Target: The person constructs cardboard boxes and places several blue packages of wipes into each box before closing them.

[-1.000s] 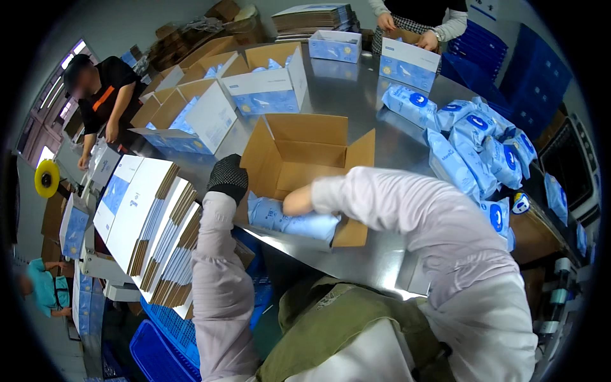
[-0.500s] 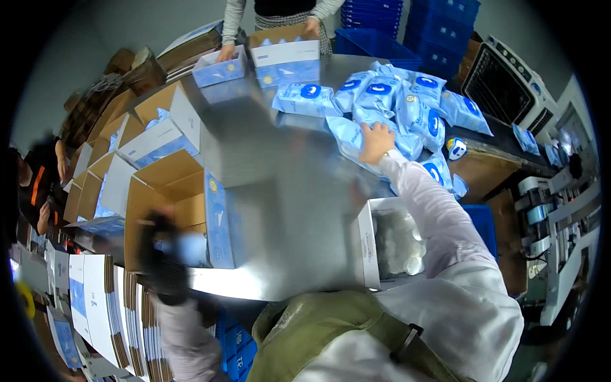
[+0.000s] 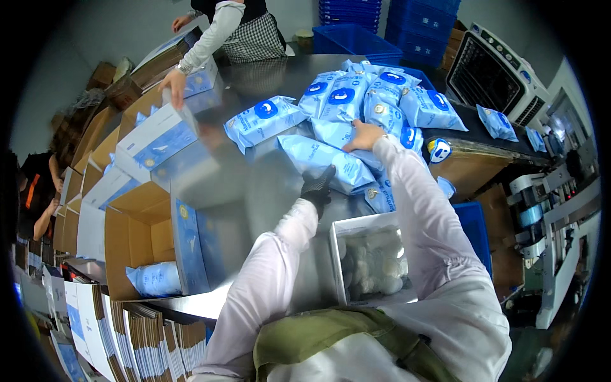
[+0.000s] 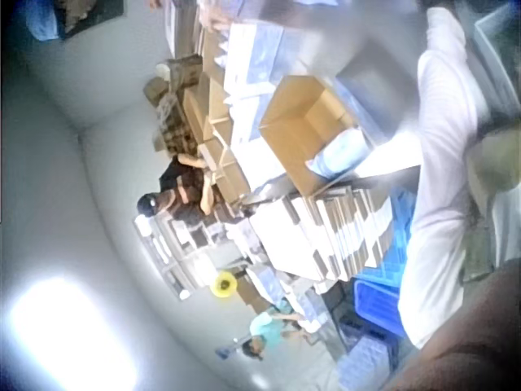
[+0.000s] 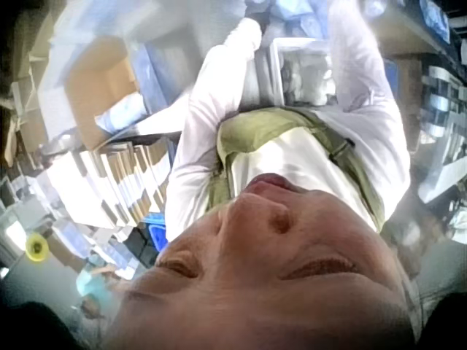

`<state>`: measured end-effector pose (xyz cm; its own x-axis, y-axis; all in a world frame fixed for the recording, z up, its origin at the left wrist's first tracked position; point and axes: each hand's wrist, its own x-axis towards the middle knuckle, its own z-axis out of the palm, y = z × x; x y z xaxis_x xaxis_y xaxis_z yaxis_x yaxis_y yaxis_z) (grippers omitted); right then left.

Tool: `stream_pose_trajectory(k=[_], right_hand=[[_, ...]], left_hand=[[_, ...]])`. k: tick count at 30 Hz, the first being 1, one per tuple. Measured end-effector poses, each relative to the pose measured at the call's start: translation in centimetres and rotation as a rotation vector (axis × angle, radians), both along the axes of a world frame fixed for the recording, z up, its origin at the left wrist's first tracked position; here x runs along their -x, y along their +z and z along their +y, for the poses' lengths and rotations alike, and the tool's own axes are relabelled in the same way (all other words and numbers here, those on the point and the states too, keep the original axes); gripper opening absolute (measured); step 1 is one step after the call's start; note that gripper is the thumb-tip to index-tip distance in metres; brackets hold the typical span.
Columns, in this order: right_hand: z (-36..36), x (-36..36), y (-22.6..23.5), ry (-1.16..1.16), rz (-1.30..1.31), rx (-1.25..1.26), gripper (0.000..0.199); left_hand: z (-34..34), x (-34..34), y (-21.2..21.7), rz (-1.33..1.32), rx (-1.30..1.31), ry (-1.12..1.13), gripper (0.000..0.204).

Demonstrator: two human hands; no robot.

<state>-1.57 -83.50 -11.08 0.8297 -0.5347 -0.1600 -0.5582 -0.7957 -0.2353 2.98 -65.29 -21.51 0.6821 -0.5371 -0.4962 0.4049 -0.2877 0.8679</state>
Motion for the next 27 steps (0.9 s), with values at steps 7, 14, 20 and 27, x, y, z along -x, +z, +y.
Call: stream_pose_trajectory(k=[7,14,20,27], right_hand=[[0.6,-2.2,-1.6,0.056,-0.021,-0.553,0.101],[8.0,-1.6,1.2,0.489,-0.027,-0.490,0.097],[15.0,-0.7,6.1,0.652,-0.689,-0.464,0.087],[30.1,-7.1,16.4,1.001,-1.509,-0.661,0.082]], left_hand=[[3.1,0.2,1.1,0.248,0.223,0.230,0.086],[9.0,2.6,3.7,0.457,0.641,0.459,0.066],[14.5,2.9,10.2,-1.007,0.161,0.692,0.095],[29.4,-4.3,20.3,-1.642,0.087,0.640,0.086]])
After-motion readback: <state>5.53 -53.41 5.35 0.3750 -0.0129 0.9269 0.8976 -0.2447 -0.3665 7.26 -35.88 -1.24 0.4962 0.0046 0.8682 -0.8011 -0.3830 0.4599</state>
